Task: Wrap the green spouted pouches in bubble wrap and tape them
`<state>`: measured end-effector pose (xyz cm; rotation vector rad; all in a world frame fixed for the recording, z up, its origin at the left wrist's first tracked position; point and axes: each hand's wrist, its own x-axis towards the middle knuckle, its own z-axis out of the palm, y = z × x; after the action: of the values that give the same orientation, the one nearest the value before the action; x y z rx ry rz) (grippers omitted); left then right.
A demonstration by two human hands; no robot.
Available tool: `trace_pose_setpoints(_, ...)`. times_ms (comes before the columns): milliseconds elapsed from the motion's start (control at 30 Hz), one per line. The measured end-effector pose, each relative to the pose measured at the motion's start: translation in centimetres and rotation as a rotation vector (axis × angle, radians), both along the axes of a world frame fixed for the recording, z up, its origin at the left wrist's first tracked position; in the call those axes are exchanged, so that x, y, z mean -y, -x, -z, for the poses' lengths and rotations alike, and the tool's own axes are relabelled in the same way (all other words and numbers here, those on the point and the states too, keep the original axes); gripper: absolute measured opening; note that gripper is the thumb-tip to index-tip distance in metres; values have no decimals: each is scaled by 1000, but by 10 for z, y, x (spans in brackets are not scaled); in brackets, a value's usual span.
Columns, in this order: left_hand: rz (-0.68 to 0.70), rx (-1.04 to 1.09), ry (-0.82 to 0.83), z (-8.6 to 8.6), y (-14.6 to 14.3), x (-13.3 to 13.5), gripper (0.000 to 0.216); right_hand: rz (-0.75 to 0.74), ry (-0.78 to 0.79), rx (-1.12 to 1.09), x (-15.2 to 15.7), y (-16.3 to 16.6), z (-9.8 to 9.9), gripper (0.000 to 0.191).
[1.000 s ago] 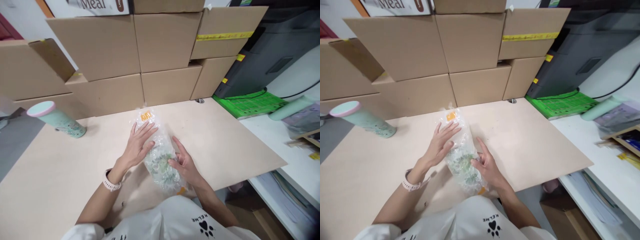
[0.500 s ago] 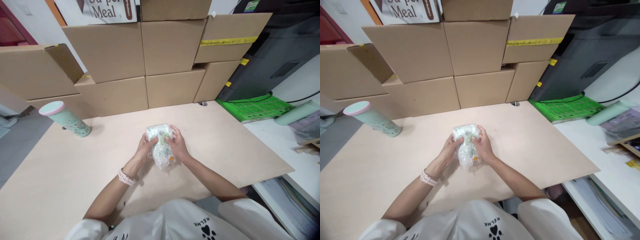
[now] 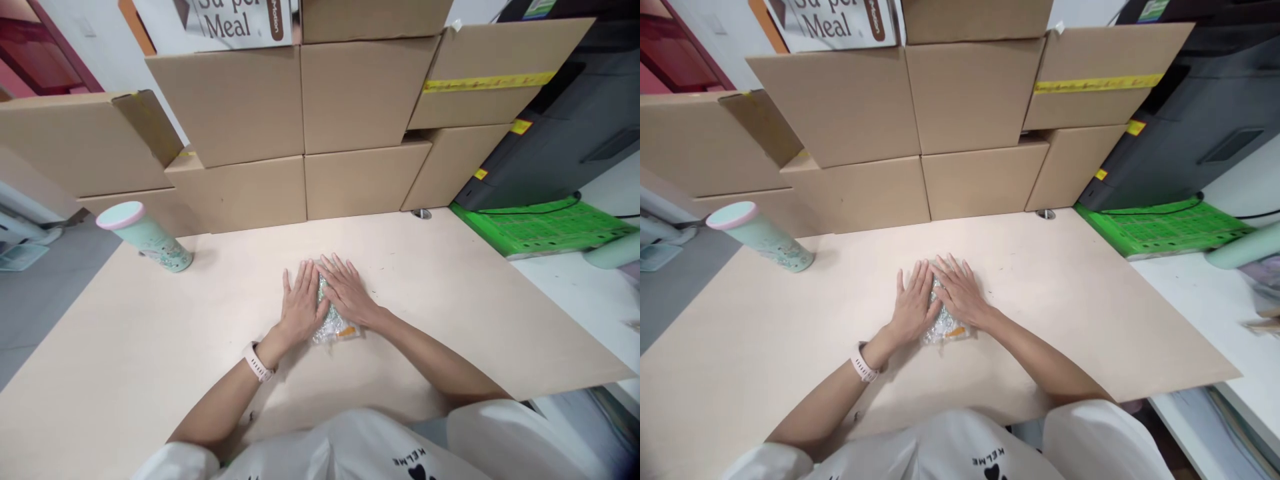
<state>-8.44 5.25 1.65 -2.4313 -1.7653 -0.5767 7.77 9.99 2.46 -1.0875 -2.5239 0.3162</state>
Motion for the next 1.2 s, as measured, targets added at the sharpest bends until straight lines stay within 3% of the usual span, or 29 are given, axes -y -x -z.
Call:
trace_pose_setpoints(167,24,161,107,9,3,-5,69,-21,86,-74,-6,0,9,54)
trace_pose_setpoints(367,56,346,223,6,4,-4,66,22,100,-247,-2,5,18,50)
trace_pose_setpoints(467,31,405,211,-4,11,-3,65,256,69,-510,-3,-2,23,52)
trace_pose_setpoints(533,-80,443,129,-13,18,-3,60,491,86,-672,-7,-11,24,52)
trace_pose_setpoints(633,-241,516,97,-26,26,-2,46,635,300,-751,-13,-23,21,44)
trace_pose_setpoints(767,-229,723,297,-28,27,-2,45,483,537,-748,-13,-23,17,45)
trace_pose_setpoints(933,-203,996,358,-20,19,-2,50,315,539,-986,-7,-19,-4,39)
trace_pose_setpoints(1067,-105,1365,594,-29,11,0,64,221,530,-1113,3,-26,-35,26)
trace_pose_setpoints(1133,-11,1484,745,-33,7,2,56,146,517,-1118,10,-28,-47,22)
trace_pose_setpoints(1200,-21,1566,832,-33,5,3,41,76,521,-1094,16,-28,-53,23)
